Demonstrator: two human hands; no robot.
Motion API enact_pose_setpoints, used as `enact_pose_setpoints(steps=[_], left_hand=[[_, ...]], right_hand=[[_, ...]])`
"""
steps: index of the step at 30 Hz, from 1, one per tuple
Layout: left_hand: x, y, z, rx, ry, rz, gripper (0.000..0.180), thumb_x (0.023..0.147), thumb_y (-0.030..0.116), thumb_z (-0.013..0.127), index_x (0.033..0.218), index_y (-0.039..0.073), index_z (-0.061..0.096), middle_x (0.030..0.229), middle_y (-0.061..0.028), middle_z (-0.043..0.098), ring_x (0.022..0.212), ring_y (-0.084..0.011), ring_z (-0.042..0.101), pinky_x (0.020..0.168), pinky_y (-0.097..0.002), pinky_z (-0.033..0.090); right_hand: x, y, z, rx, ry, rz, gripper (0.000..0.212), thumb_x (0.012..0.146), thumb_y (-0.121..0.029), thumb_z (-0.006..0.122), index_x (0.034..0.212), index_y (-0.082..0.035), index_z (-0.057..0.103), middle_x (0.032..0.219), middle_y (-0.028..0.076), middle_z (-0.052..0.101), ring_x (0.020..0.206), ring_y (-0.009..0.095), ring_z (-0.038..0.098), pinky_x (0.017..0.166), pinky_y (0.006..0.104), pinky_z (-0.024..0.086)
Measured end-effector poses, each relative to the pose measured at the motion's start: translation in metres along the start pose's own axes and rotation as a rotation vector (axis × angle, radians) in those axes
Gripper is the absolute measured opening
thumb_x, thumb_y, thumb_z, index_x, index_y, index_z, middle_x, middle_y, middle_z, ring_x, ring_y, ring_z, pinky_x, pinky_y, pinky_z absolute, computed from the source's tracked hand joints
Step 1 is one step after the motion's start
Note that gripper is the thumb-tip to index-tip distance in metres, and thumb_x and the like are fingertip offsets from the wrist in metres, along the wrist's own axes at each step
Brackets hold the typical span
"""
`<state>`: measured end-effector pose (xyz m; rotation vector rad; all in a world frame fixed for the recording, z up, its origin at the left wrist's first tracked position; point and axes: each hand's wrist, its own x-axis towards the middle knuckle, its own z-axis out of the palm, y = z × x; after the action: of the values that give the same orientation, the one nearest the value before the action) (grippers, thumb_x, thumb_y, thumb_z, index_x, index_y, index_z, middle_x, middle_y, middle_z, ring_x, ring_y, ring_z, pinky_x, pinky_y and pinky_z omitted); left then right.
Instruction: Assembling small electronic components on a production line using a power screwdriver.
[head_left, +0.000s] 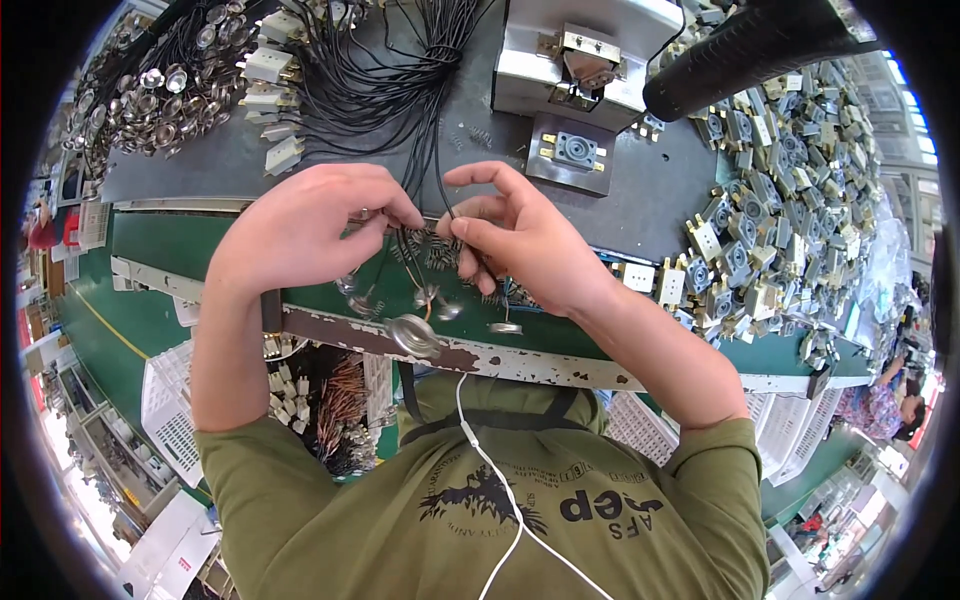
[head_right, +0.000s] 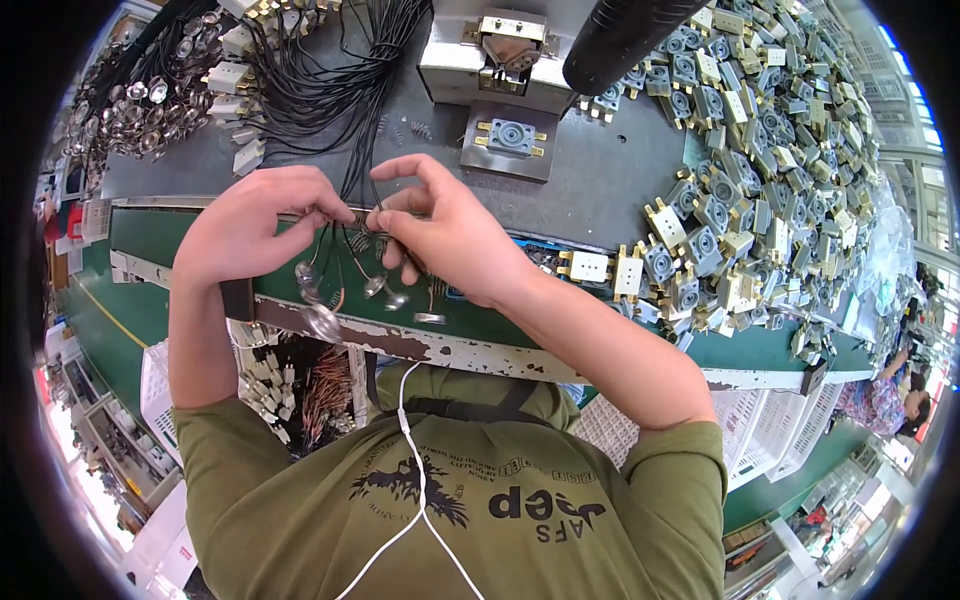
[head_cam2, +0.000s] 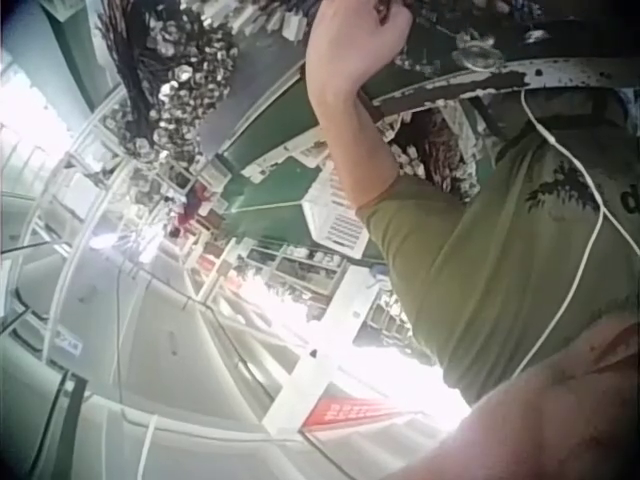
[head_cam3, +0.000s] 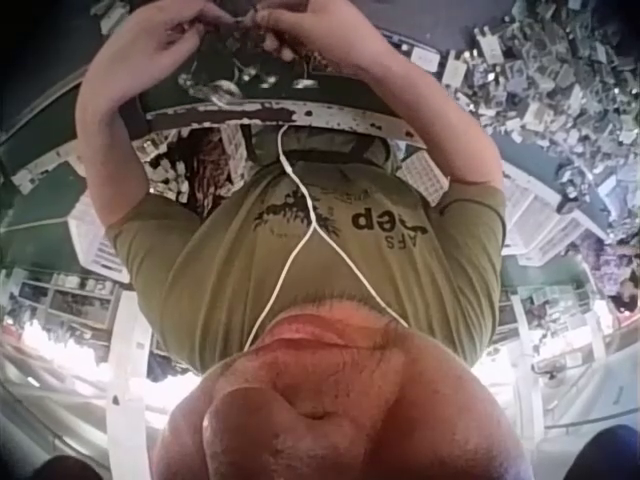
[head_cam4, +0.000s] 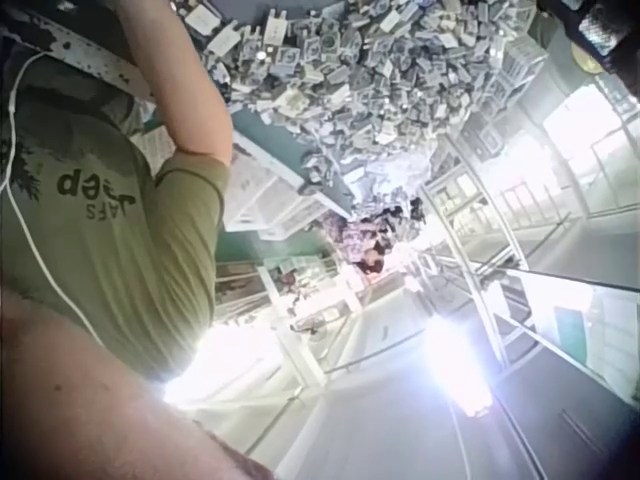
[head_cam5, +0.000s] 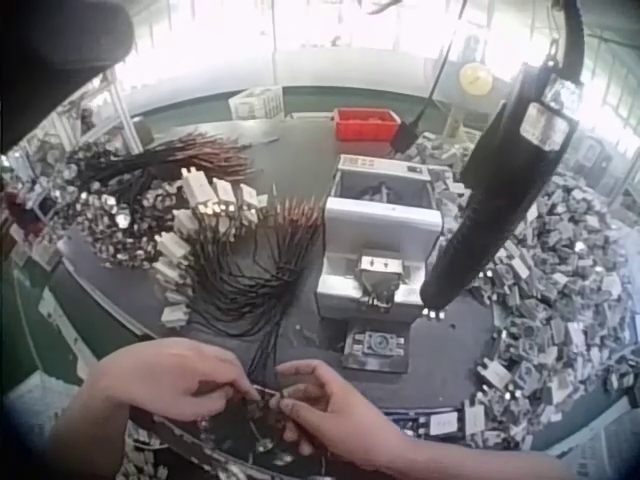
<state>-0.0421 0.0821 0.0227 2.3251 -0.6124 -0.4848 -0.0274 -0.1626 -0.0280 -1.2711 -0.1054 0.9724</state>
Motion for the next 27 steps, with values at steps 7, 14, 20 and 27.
enact_pose_setpoints(steps=[7,14,20,27], left_hand=[[0.007,0.001,0.019,0.056,0.019,0.057,0.017,0.085,0.002,0.062,0.099,0.002,0.072,0.094,-0.0130,0.069,0.088,-0.0331,0.068,0.077,-0.0421,0.054],[0.003,0.007,0.036,0.105,-0.090,-0.015,0.024,0.085,0.008,0.062,0.107,0.005,0.072,0.096,-0.0129,0.068,0.096,-0.0345,0.067,0.083,-0.0459,0.054],[0.002,0.008,0.014,0.198,-0.170,0.016,0.039,0.085,0.003,0.061,0.123,0.006,0.071,0.098,-0.0137,0.067,0.093,-0.0313,0.067,0.081,-0.0425,0.055],[0.042,0.030,0.011,0.159,0.256,0.109,0.026,0.097,0.007,0.063,0.122,0.006,0.068,0.094,-0.0126,0.064,0.086,-0.0304,0.066,0.076,-0.0407,0.053]], right_hand=[[-0.025,-0.032,-0.010,0.023,-0.122,0.005,0.048,0.102,-0.006,0.061,0.147,-0.003,0.043,0.120,0.013,0.064,0.082,0.013,0.068,0.062,0.0258,0.056],[-0.042,-0.041,0.008,-0.123,-0.208,-0.067,0.050,0.101,0.003,0.056,0.149,-0.007,0.045,0.134,0.012,0.060,0.091,0.014,0.072,0.075,0.0264,0.060],[-0.066,-0.076,-0.075,-0.974,-0.029,-0.196,0.050,0.096,0.007,0.055,0.141,-0.014,0.062,0.094,0.009,0.077,0.075,0.014,0.073,0.071,0.0289,0.061],[-0.071,-0.079,-0.065,-1.090,0.132,-0.132,0.037,0.098,-0.027,0.071,0.130,-0.008,0.069,0.067,0.004,0.064,0.060,0.012,0.059,0.058,0.0294,0.046]])
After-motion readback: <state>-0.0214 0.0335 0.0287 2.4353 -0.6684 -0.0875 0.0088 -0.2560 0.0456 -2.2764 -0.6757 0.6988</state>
